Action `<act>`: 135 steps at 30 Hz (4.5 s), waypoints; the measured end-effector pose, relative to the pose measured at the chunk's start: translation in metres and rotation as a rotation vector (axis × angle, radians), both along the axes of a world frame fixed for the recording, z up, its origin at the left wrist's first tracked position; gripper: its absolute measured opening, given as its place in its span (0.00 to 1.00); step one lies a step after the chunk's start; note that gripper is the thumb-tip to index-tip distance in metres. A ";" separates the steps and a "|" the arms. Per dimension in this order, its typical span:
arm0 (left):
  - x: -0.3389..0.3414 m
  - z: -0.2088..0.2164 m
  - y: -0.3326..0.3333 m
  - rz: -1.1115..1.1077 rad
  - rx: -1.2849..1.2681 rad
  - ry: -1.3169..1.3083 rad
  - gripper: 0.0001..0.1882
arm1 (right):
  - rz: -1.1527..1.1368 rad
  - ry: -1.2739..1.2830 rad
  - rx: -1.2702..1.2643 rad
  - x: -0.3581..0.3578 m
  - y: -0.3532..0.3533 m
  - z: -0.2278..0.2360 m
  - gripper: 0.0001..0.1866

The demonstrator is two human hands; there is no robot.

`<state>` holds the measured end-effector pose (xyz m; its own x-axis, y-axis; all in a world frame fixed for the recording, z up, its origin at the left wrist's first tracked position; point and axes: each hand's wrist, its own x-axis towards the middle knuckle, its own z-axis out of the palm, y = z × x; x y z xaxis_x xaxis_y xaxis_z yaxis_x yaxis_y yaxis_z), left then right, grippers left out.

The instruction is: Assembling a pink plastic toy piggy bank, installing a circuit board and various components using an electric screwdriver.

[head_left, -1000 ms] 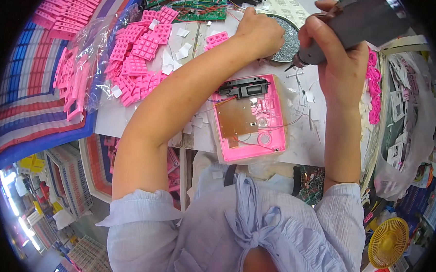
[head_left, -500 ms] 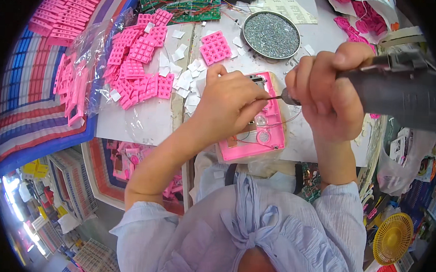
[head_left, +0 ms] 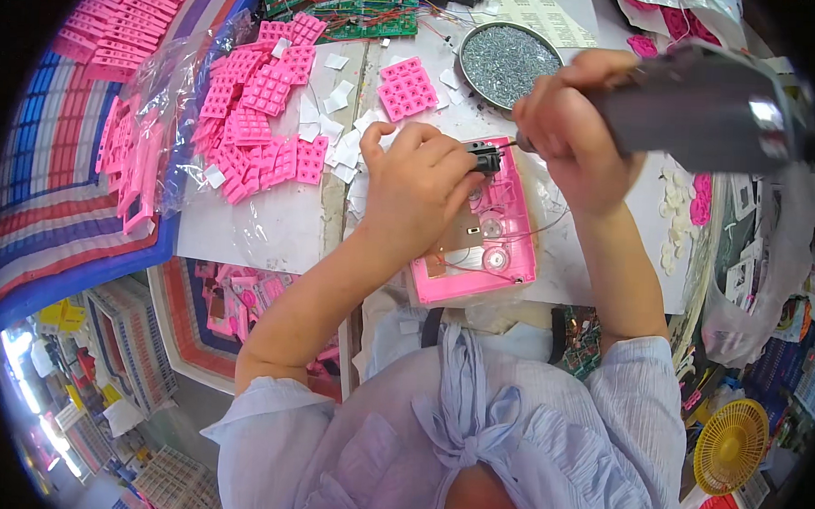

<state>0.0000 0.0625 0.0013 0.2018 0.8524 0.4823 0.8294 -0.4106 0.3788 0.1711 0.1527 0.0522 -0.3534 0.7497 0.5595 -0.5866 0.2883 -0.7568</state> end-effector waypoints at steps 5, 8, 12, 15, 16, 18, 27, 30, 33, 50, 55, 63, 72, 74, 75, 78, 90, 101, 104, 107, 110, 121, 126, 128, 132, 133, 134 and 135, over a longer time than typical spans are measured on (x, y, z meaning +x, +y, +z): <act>-0.002 -0.002 -0.001 0.003 -0.025 -0.001 0.09 | -0.101 -0.172 -0.057 -0.017 0.001 -0.015 0.09; -0.001 -0.005 -0.002 0.000 -0.019 -0.038 0.09 | -0.227 -0.311 0.044 -0.027 -0.004 -0.020 0.07; -0.003 -0.007 0.002 -0.035 -0.010 -0.044 0.12 | -0.232 -0.380 0.144 -0.029 -0.006 -0.020 0.06; -0.001 0.001 0.012 -0.042 -0.035 -0.062 0.15 | -0.174 -0.464 0.064 -0.021 0.000 -0.022 0.08; -0.002 -0.001 0.013 -0.077 -0.152 -0.139 0.16 | -0.162 -0.538 0.017 -0.020 0.001 -0.020 0.11; -0.009 -0.007 0.019 -0.176 -0.385 -0.283 0.18 | 0.222 -0.461 -0.241 -0.011 0.018 -0.006 0.18; -0.101 0.071 -0.061 0.162 -0.601 -0.737 0.20 | -0.910 -1.677 0.167 0.219 0.100 -0.039 0.10; -0.133 0.070 -0.091 0.246 -0.664 -0.748 0.20 | -0.669 -1.488 0.321 0.277 0.116 -0.094 0.10; -0.142 0.075 -0.116 0.327 -0.763 -0.699 0.20 | -0.634 -1.479 0.378 0.288 0.112 -0.093 0.11; -0.044 0.030 -0.134 -0.280 -0.397 -0.129 0.23 | -0.199 -1.115 0.071 0.133 -0.019 -0.010 0.05; 0.006 -0.002 -0.089 -0.387 -0.264 -0.119 0.33 | -0.212 -1.365 0.632 0.040 -0.063 -0.034 0.06; -0.005 0.006 -0.076 -0.484 -0.427 0.178 0.37 | -0.127 -1.416 0.508 0.032 -0.056 -0.040 0.06; -0.330 0.062 0.065 0.762 0.576 0.068 0.24 | -0.211 -1.367 0.121 0.088 -0.050 -0.016 0.10; -0.446 0.065 0.052 1.278 0.245 0.125 0.41 | -0.234 -1.346 0.033 0.117 -0.048 -0.022 0.08; -0.464 0.053 0.049 1.464 0.135 0.173 0.44 | -0.266 -1.368 0.013 0.133 -0.049 -0.021 0.07; -0.526 0.043 0.026 1.529 -0.407 0.543 0.51 | -0.355 -1.416 -0.052 0.173 -0.057 -0.017 0.06; -0.495 0.025 0.021 1.495 -0.657 0.413 0.24 | -0.401 -1.384 -0.071 0.185 -0.068 -0.015 0.04; -0.186 0.089 -0.018 0.618 0.440 0.299 0.12 | 0.018 -0.769 0.050 0.010 -0.063 0.010 0.24; -0.081 0.076 -0.052 0.319 0.293 0.132 0.12 | 0.179 -0.405 -0.346 -0.031 -0.077 0.007 0.34; -0.024 0.059 -0.074 0.091 0.077 0.037 0.16 | 0.337 -0.351 -0.704 -0.010 -0.067 -0.002 0.31; 0.001 0.048 -0.092 0.199 0.118 -0.406 0.27 | 0.025 -0.054 -0.758 0.021 -0.075 -0.015 0.27; 0.018 0.031 -0.082 -0.102 -1.033 -2.143 0.30 | -0.186 -0.751 0.727 0.071 -0.098 0.014 0.26; -0.005 0.046 -0.085 0.025 -0.834 -1.811 0.31 | -0.321 -1.123 -0.051 0.203 -0.018 -0.007 0.17; -0.009 0.053 -0.083 -0.005 -0.838 -1.633 0.32 | -0.951 -1.431 0.050 0.305 0.038 -0.029 0.21; -0.002 0.049 -0.077 0.100 -0.704 -1.557 0.37 | -1.141 -2.156 -0.259 0.515 0.080 -0.078 0.33; 0.000 0.048 -0.078 0.079 -0.653 -1.523 0.37 | -1.107 -2.090 -0.275 0.525 0.079 -0.082 0.34; 0.001 0.049 -0.079 0.074 -0.596 -1.482 0.36 | -1.068 -2.147 -0.203 0.510 0.083 -0.079 0.33; 0.004 0.050 -0.079 0.067 -0.542 -1.442 0.36 | -1.030 -2.203 -0.130 0.497 0.083 -0.073 0.32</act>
<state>0.0039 -0.0165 0.0508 -0.1927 0.9722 -0.1329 -0.3495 0.0586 0.9351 0.6682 0.2354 -0.0213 0.2301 0.9731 0.0079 0.9612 -0.2286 0.1541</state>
